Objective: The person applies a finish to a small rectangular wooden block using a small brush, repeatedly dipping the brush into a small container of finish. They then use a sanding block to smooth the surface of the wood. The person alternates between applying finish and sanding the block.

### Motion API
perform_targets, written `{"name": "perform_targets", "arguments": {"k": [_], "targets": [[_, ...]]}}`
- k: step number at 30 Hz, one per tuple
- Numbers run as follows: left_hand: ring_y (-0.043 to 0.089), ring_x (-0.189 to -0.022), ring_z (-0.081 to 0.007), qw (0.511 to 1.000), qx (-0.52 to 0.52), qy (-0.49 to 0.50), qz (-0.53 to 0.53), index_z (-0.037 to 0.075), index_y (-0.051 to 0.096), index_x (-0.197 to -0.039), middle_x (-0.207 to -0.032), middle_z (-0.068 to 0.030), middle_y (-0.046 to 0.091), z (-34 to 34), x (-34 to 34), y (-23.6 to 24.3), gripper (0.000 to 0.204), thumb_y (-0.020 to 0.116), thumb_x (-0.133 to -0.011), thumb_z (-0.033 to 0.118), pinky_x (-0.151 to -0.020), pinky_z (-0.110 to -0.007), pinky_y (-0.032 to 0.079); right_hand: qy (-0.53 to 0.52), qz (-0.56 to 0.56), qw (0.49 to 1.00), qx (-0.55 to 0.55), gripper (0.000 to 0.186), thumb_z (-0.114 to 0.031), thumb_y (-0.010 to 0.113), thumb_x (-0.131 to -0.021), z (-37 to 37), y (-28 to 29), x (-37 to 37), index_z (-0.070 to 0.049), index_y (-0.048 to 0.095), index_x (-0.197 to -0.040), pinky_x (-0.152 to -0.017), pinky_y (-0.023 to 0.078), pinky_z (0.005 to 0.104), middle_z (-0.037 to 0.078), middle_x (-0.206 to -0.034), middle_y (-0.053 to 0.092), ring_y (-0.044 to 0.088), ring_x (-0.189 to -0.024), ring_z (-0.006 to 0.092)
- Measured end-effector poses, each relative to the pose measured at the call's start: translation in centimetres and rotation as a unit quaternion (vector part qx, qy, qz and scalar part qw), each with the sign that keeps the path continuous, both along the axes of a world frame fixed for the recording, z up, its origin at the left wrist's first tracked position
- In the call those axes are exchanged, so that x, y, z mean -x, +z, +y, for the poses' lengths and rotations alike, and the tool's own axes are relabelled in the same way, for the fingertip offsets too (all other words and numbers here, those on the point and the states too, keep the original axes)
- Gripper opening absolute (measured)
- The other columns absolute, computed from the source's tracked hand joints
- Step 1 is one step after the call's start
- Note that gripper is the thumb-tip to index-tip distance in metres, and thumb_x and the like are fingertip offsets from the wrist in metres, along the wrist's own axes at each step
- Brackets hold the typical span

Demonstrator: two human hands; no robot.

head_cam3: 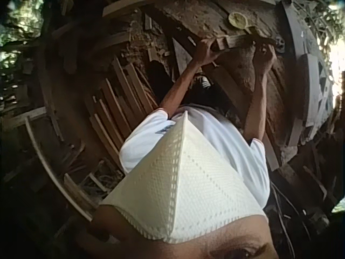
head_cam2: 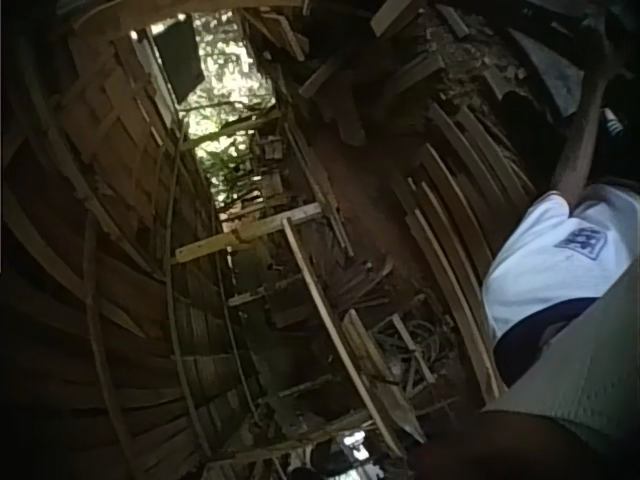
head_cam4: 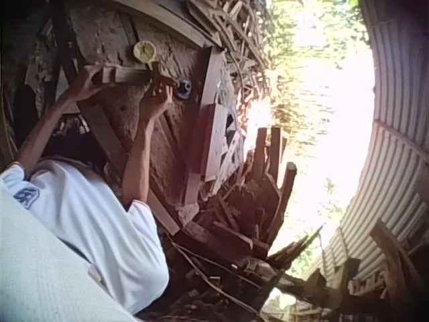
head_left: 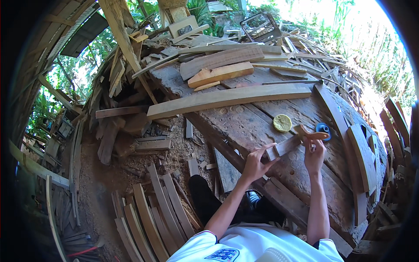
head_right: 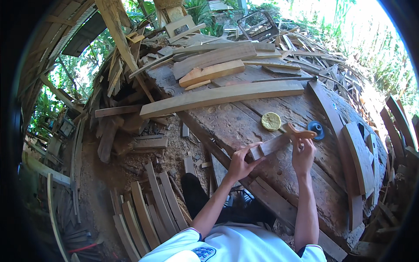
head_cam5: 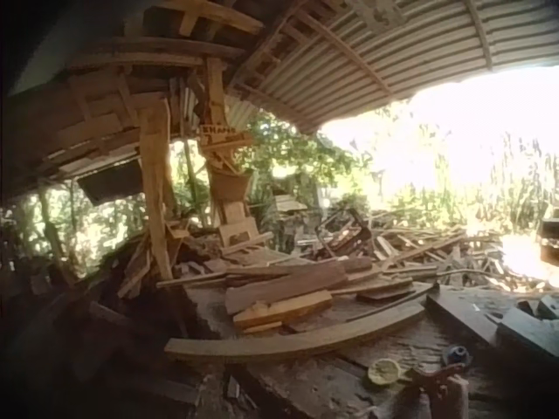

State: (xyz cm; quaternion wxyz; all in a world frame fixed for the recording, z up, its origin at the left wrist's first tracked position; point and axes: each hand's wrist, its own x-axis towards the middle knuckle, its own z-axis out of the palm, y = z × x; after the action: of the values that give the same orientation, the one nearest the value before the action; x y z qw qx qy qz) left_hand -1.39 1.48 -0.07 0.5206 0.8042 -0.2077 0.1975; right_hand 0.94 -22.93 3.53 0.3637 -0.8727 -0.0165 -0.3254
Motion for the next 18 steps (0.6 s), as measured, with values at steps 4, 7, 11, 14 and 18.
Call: {"name": "perform_targets", "arguments": {"k": [4,7,11,14,18], "targets": [[0.077,-0.096,-0.0365,0.999,0.011,0.001,0.034,0.005,0.067,-0.137,-0.106,-0.0208,0.078,0.2,-0.1,-0.7,0.056,0.088,-0.089,0.026,-0.084,-0.044,0.059,0.109,-0.051,0.993,0.014,0.011,-0.006,0.076,-0.095,4.1,2.3,1.8,-0.002,0.08,-0.105,-0.06,0.044,0.0326,0.009,-0.086,0.076,0.06,-0.066,0.0172],[0.075,-0.092,-0.0397,0.991,-0.009,-0.001,0.136,0.004,0.068,-0.135,-0.103,-0.0234,0.075,0.6,0.2,-1.2,0.055,0.088,-0.088,0.026,-0.081,-0.047,0.059,0.226,0.038,0.972,-0.055,0.013,-0.002,0.075,-0.094,5.2,2.6,3.5,-0.001,0.081,-0.105,-0.06,0.044,0.0309,0.008,-0.085,0.076,0.06,-0.067,0.0144],[0.075,-0.097,-0.0402,0.998,-0.023,-0.004,0.051,0.005,0.067,-0.137,-0.108,-0.0229,0.076,0.6,0.0,-1.6,0.057,0.087,-0.09,0.029,-0.085,-0.047,0.059,0.224,0.054,0.966,-0.12,0.013,-0.004,0.073,-0.097,3.7,1.6,2.6,-0.002,0.08,-0.108,-0.059,0.047,0.0285,0.008,-0.089,0.077,0.066,-0.071,0.0144],[0.076,-0.101,-0.039,1.0,-0.013,0.002,0.011,0.006,0.066,-0.139,-0.112,-0.0216,0.077,0.2,0.0,-0.6,0.058,0.087,-0.09,0.03,-0.088,-0.046,0.059,0.072,0.021,0.994,-0.078,0.013,-0.006,0.072,-0.099,1.4,0.5,1.0,0.0,0.079,-0.108,-0.06,0.045,0.027,0.009,-0.088,0.076,0.064,-0.07,0.0129],[0.075,-0.103,-0.04,1.0,-0.004,0.005,0.005,0.007,0.066,-0.139,-0.112,-0.0214,0.078,0.1,-0.2,-0.5,0.059,0.087,-0.09,0.031,-0.09,-0.047,0.058,0.035,0.049,0.995,-0.074,0.013,-0.009,0.076,-0.097,0.8,0.6,0.9,0.001,0.079,-0.105,-0.059,0.047,0.029,0.01,-0.084,0.074,0.064,-0.068,0.0147]]}}
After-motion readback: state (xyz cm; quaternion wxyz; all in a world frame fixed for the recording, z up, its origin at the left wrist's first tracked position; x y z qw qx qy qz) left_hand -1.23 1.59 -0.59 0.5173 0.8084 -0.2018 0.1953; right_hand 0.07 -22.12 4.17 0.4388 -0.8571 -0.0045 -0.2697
